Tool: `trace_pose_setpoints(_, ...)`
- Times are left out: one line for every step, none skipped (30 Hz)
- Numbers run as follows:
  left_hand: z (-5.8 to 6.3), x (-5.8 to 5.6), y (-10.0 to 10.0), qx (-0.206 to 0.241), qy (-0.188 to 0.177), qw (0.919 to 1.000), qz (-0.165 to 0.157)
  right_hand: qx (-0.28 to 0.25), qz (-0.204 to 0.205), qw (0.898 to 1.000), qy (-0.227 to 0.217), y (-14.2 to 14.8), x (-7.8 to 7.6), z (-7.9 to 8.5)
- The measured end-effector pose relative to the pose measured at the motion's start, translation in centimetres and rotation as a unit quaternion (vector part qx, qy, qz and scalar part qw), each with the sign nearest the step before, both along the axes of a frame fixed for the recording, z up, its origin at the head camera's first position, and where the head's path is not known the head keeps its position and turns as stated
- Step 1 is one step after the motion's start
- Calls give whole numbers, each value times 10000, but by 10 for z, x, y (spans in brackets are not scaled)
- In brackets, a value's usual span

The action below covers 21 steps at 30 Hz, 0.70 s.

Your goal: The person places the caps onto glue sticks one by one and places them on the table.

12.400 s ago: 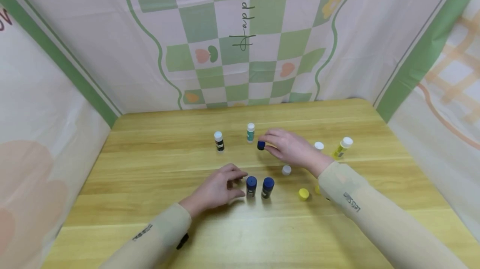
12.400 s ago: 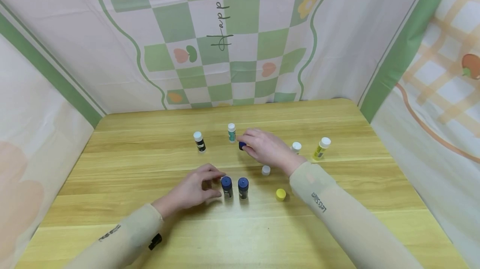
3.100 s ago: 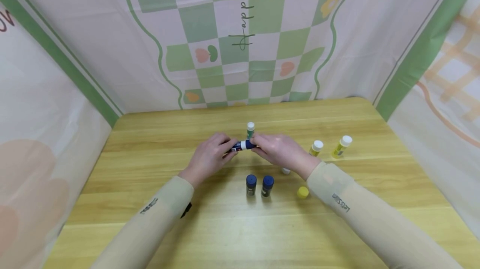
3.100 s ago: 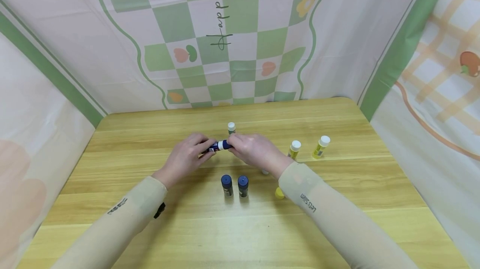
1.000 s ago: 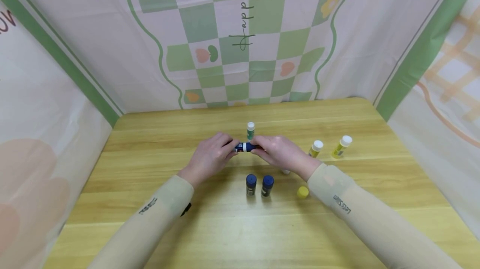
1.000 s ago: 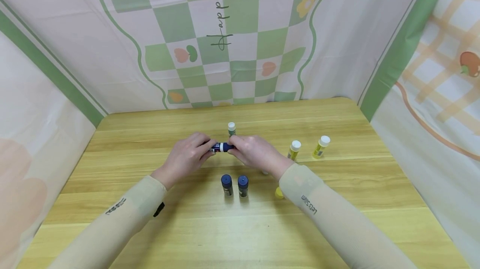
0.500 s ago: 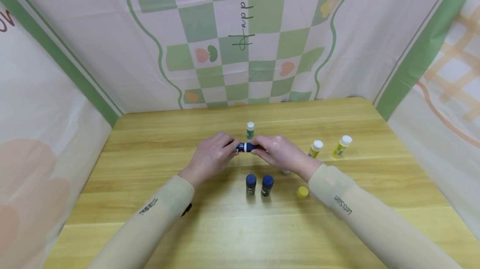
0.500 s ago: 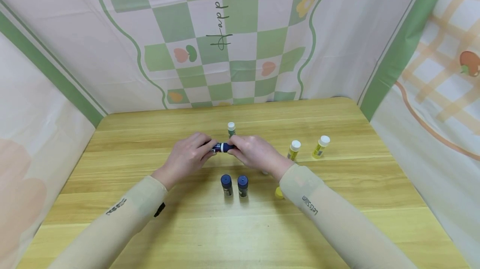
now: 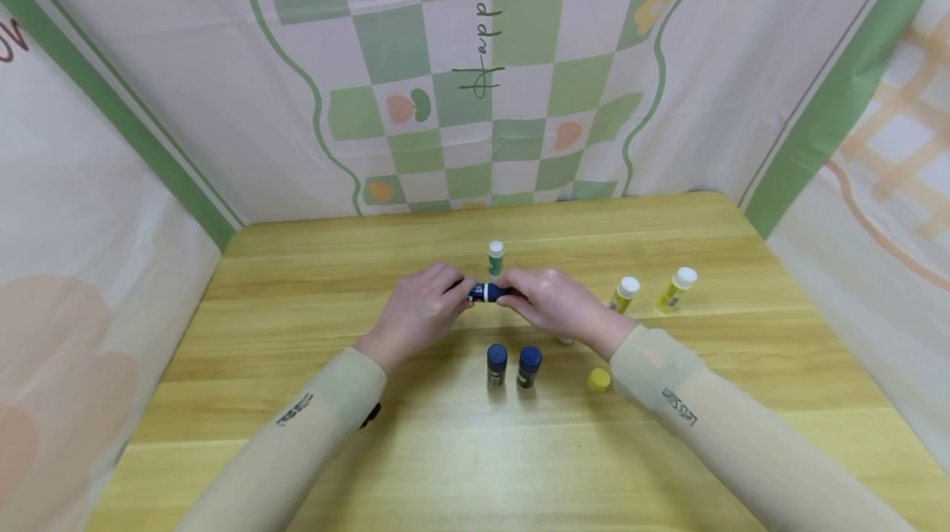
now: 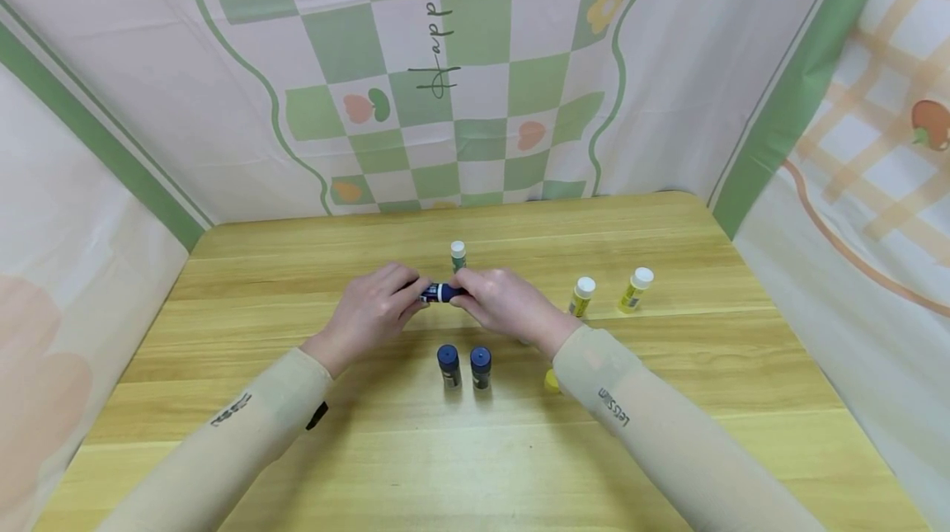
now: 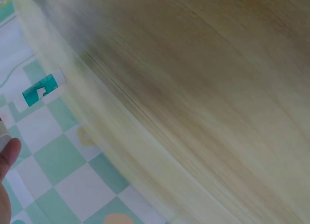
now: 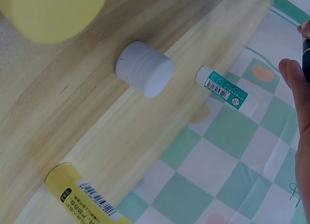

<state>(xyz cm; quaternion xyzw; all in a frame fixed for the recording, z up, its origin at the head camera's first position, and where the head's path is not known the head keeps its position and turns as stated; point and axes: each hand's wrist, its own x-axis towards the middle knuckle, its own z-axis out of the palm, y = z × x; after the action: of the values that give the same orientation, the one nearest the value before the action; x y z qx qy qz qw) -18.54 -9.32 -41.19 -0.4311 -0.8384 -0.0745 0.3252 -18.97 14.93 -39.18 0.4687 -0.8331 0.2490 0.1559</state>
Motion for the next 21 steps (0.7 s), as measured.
trace_pose_setpoints(0,0,0,15,11,10000,-12,2,-3,10000,-24,0,0,0)
trace_pose_setpoints(0,0,0,31,14,10000,-23,3,-7,10000,-51,-1,0,1)
trace_pose_setpoints(-1,0,-1,45,23,10000,-32,5,-12,10000,-78,-1,1,1)
trace_pose_setpoints(-1,0,-1,59,29,10000,-37,7,-19,9999,-104,-1,1,1)
trace_pose_setpoints(0,0,-1,69,41,10000,-42,12,-27,9999,-132,-2,1,2)
trace_pose_setpoints(0,0,-1,72,44,10000,-37,13,-32,9999,-153,-2,1,2)
trace_pose_setpoints(0,1,-1,63,51,10000,-25,21,-40,9998,-174,-2,1,2)
trace_pose_setpoints(0,1,-1,51,51,10000,-16,28,-45,9998,-188,-2,2,3)
trace_pose_setpoints(1,1,-2,38,55,10000,-6,34,-51,9998,-202,-3,2,3)
trace_pose_setpoints(1,2,-2,21,53,10000,8,40,-57,9997,-217,-3,2,3)
trace_pose_setpoints(2,2,-2,2,50,10000,21,45,-60,9997,-234,-3,2,3)
trace_pose_setpoints(2,3,-2,-16,36,10000,32,47,-64,9997,-251,-3,2,4)
trace_pose_setpoints(3,3,-2,-26,28,10000,36,49,-71,9996,-269,-3,3,4)
trace_pose_setpoints(3,3,-1,-35,8,10000,39,42,-79,9995,-289,-3,3,4)
trace_pose_setpoints(3,3,-1,-35,-2,10000,39,32,-87,9995,-311,-3,3,4)
trace_pose_setpoints(3,3,-1,-30,-8,10000,37,22,-92,9994,-335,-3,3,4)
trace_pose_setpoints(3,3,-1,-24,-3,10000,32,10,-95,9993,-358,-3,3,4)
trace_pose_setpoints(3,4,-1,-18,6,10000,28,-2,-96,9993,-374,-3,4,4)
trace_pose_setpoints(3,3,0,-18,35,10000,28,-15,-97,9992,-387,-3,4,4)
trace_pose_setpoints(3,3,0,-21,64,10000,27,-29,-93,9992,-398,-3,4,4)
trace_pose_setpoints(2,3,0,-19,87,10000,21,-38,-89,9992,-396,-3,4,4)
